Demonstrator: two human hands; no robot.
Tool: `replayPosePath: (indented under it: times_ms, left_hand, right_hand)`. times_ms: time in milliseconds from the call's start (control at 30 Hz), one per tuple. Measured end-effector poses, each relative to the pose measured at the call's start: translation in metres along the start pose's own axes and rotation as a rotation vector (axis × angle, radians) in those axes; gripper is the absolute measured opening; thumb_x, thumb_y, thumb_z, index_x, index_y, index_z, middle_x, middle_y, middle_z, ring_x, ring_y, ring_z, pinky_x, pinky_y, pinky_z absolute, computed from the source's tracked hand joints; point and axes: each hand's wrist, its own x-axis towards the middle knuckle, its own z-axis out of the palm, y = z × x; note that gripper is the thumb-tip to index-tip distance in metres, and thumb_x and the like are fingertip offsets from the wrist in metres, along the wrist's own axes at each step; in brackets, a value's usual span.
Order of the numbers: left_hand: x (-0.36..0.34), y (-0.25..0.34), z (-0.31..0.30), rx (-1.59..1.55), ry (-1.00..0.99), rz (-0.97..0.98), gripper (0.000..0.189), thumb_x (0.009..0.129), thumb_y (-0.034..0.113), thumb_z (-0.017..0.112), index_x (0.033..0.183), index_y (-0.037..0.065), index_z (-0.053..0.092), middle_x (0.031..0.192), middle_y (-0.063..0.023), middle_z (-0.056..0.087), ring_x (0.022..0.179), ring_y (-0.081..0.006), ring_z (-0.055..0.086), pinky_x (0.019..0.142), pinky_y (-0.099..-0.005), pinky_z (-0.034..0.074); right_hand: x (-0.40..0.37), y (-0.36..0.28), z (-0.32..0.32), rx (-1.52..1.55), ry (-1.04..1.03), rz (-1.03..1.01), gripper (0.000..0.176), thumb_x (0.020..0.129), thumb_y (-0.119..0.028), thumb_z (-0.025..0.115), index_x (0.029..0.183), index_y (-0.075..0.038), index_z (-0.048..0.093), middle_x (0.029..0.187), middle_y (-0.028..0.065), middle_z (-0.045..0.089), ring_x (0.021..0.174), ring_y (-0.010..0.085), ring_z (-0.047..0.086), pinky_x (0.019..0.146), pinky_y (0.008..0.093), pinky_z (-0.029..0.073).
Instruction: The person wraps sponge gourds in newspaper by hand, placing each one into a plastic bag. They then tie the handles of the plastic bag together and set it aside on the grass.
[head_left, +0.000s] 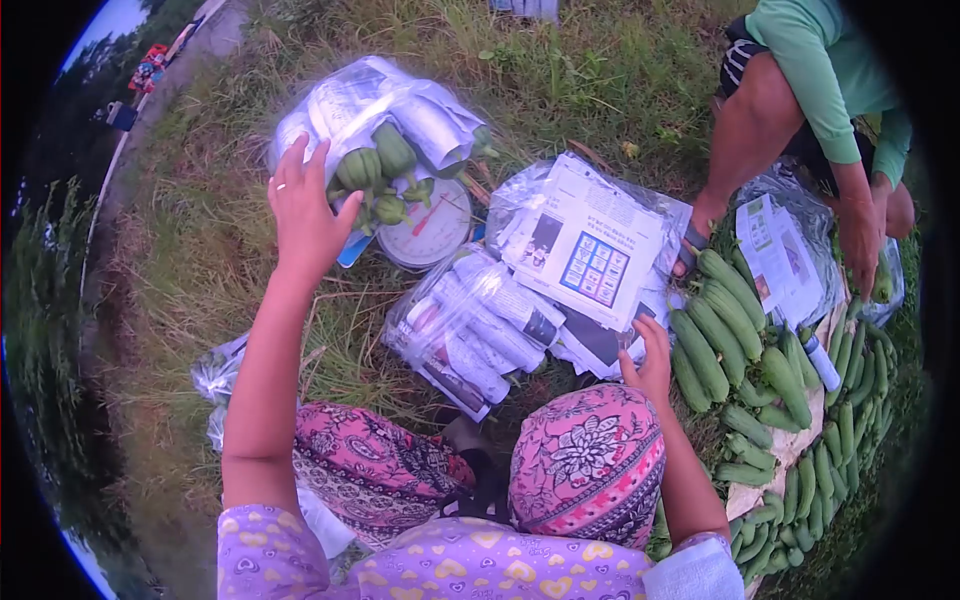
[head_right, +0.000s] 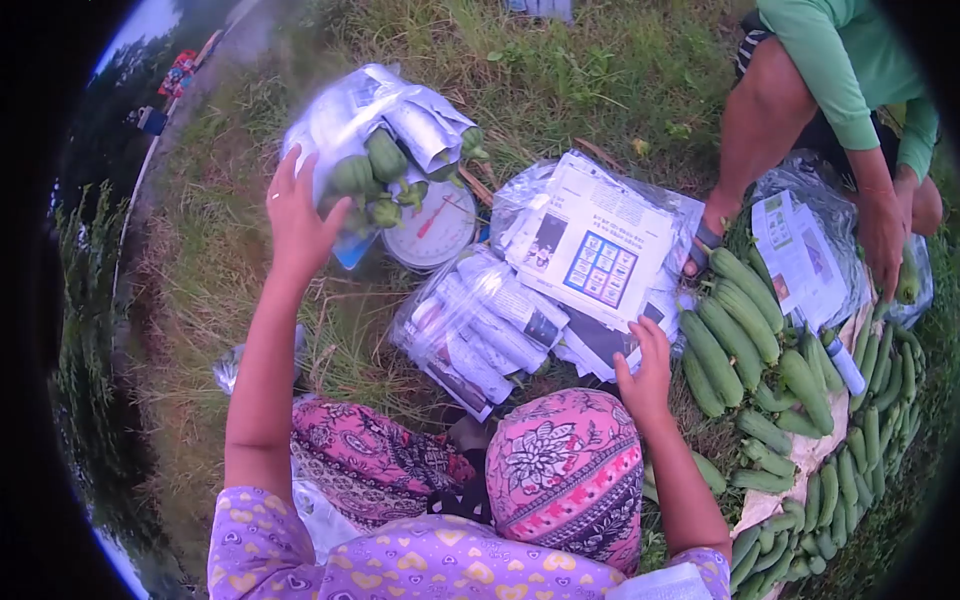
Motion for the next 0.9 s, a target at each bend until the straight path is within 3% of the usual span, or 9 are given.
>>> replayPosePath:
  times_ms: [67, 200, 467, 867, 900]
  left_hand:
    - [-0.008, -0.003, -0.012, 0.011, 0.019, -0.025, 0.071, 0.074, 0.021, 0.074, 0.135, 0.005, 0.043, 0.143, -0.0196, 0.036, 0.131, -0.0375, 0.035, 0.108, -0.0483, 0.028]
    - [-0.020, -0.003, -0.029, -0.021, -0.005, -0.098, 0.070, 0.074, 0.021, 0.074, 0.134, 0.003, 0.043, 0.144, -0.0211, 0.035, 0.131, -0.0387, 0.035, 0.108, -0.0487, 0.029]
    - [-0.036, 0.010, -0.053, -0.001, -0.040, -0.123, 0.070, 0.075, 0.021, 0.074, 0.135, 0.003, 0.044, 0.145, -0.0224, 0.034, 0.131, -0.0402, 0.035, 0.108, -0.0486, 0.030]
    - [-0.048, 0.020, -0.055, -0.049, -0.075, -0.070, 0.070, 0.074, 0.023, 0.075, 0.134, 0.006, 0.044, 0.144, -0.0224, 0.032, 0.132, -0.0398, 0.033, 0.108, -0.0523, 0.025]
    - [-0.047, 0.021, -0.055, -0.046, -0.076, -0.068, 0.070, 0.074, 0.021, 0.075, 0.134, 0.006, 0.043, 0.144, -0.0226, 0.032, 0.132, -0.0401, 0.034, 0.108, -0.0511, 0.027]
  right_hand:
    - [-0.047, 0.035, -0.002, -0.016, -0.024, 0.088, 0.053, 0.071, -0.004, 0.069, 0.121, -0.004, 0.053, 0.131, 0.0180, 0.048, 0.123, 0.0358, 0.045, 0.105, 0.0417, 0.036]
    - [-0.091, 0.035, -0.010, 0.008, -0.028, 0.304, 0.044, 0.076, -0.011, 0.067, 0.118, -0.004, 0.057, 0.129, 0.0163, 0.049, 0.123, 0.0324, 0.046, 0.105, 0.0394, 0.035]
    - [-0.094, 0.034, -0.014, 0.123, 0.088, 0.268, 0.033, 0.082, -0.008, 0.059, 0.114, -0.004, 0.060, 0.125, 0.0165, 0.051, 0.121, 0.0309, 0.048, 0.105, 0.0342, 0.034]
    - [-0.099, 0.038, -0.022, 0.087, 0.121, 0.283, 0.036, 0.074, -0.007, 0.069, 0.109, -0.005, 0.062, 0.123, 0.0148, 0.054, 0.119, 0.0300, 0.051, 0.102, 0.0353, 0.038]
    - [-0.096, 0.048, -0.016, 0.240, 0.138, 0.351, 0.036, 0.074, -0.005, 0.069, 0.109, -0.005, 0.062, 0.123, 0.0148, 0.054, 0.118, 0.0302, 0.051, 0.101, 0.0356, 0.039]
